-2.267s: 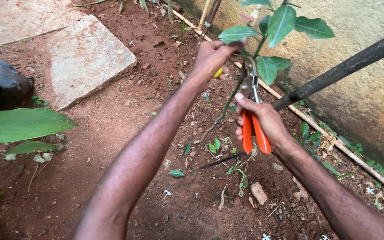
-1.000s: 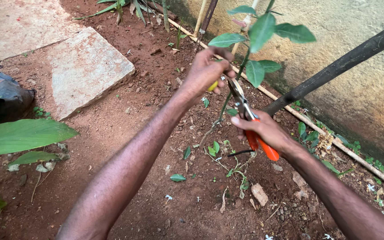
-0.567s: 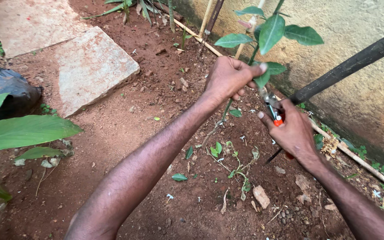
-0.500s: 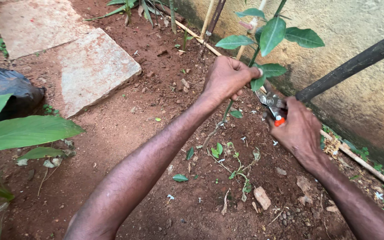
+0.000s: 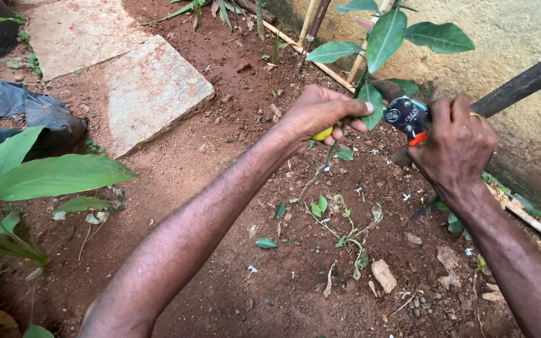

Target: The person uses pruning shears to trim leaves and stems from small plants in a garden bed. They move between different plants, cutting foliage and dropping the clippings onto the soil.

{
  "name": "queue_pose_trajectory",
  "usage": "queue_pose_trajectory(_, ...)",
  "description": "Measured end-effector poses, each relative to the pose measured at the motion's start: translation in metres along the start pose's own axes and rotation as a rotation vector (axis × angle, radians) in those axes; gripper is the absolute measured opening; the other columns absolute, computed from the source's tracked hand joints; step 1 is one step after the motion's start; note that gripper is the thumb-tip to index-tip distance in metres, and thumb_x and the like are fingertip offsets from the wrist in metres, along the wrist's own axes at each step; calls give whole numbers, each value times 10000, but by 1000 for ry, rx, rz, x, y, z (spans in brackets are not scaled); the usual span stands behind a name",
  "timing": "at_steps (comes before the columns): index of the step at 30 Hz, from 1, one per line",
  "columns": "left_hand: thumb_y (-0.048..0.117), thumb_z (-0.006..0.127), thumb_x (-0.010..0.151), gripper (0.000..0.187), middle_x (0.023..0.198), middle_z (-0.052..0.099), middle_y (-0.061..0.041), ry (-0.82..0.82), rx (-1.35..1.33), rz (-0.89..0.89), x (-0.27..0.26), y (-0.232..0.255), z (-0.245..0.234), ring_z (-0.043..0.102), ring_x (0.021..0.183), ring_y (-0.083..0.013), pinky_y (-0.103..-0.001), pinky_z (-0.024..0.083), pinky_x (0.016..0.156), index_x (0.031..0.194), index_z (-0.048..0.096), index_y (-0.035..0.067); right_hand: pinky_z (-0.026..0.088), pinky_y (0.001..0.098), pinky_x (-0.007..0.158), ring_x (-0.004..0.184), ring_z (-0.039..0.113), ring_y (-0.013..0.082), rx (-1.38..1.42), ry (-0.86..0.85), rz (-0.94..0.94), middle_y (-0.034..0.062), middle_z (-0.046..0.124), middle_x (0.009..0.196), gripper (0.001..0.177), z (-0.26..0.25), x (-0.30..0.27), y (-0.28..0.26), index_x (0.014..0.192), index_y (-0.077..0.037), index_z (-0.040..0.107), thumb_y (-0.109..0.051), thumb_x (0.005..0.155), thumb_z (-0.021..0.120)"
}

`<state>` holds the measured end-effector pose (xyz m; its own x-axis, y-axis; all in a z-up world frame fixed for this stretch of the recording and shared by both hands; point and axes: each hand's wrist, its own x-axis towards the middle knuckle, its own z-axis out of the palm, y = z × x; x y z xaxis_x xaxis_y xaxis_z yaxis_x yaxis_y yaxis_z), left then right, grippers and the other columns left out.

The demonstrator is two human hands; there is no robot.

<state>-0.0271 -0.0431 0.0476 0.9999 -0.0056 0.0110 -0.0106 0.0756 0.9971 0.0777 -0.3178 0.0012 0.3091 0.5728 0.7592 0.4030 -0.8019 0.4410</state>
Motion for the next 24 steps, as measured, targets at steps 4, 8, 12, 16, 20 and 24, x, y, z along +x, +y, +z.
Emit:
queue_pose_trajectory(4,174,774,882,225,729,789,-106,-7,59,24,2,0,5,540,373,-25,-161,454,304,975,781,-31,384,254,553,584,458,60,-39,63,-16,43,608,879,314,8,7,3,1033,-75,656,-282,930,868)
queue_pose_trajectory(8,161,777,871,228,734,790,-119,-20,16,15,4,-3,11,535,366,-26,-161,445,294,988,775,-34,370,254,535,560,448,49,-62,65,-35,20,612,847,275,14,12,3,989,-105,646,-292,965,846)
queue_pose_trajectory(12,161,775,872,226,736,791,-125,-18,55,36,4,-4,12,528,357,-25,-166,445,284,971,775,-41,355,265,485,559,452,66,-26,-3,-11,-23,590,731,251,18,15,7,975,-117,652,-334,1065,739)
queue_pose_trajectory(16,148,771,880,211,735,789,-139,-40,46,22,0,-2,12,533,365,-22,-160,444,295,968,780,-43,371,263,451,546,476,66,0,-49,-16,-1,618,746,251,17,16,6,999,-113,646,-296,1128,761)
queue_pose_trajectory(20,146,772,884,198,724,786,-134,-19,133,-28,-7,-1,13,576,380,-31,-157,468,319,932,790,-44,403,298,460,564,507,96,69,-149,-18,38,633,798,226,8,12,2,1045,-99,631,-261,977,772)
queue_pose_trajectory(24,149,772,893,198,730,789,-117,-142,338,-51,-9,4,-17,556,396,-35,-159,419,315,876,778,-48,399,350,455,538,518,181,309,-350,139,62,613,762,224,-12,6,-6,1064,-61,610,-154,904,736)
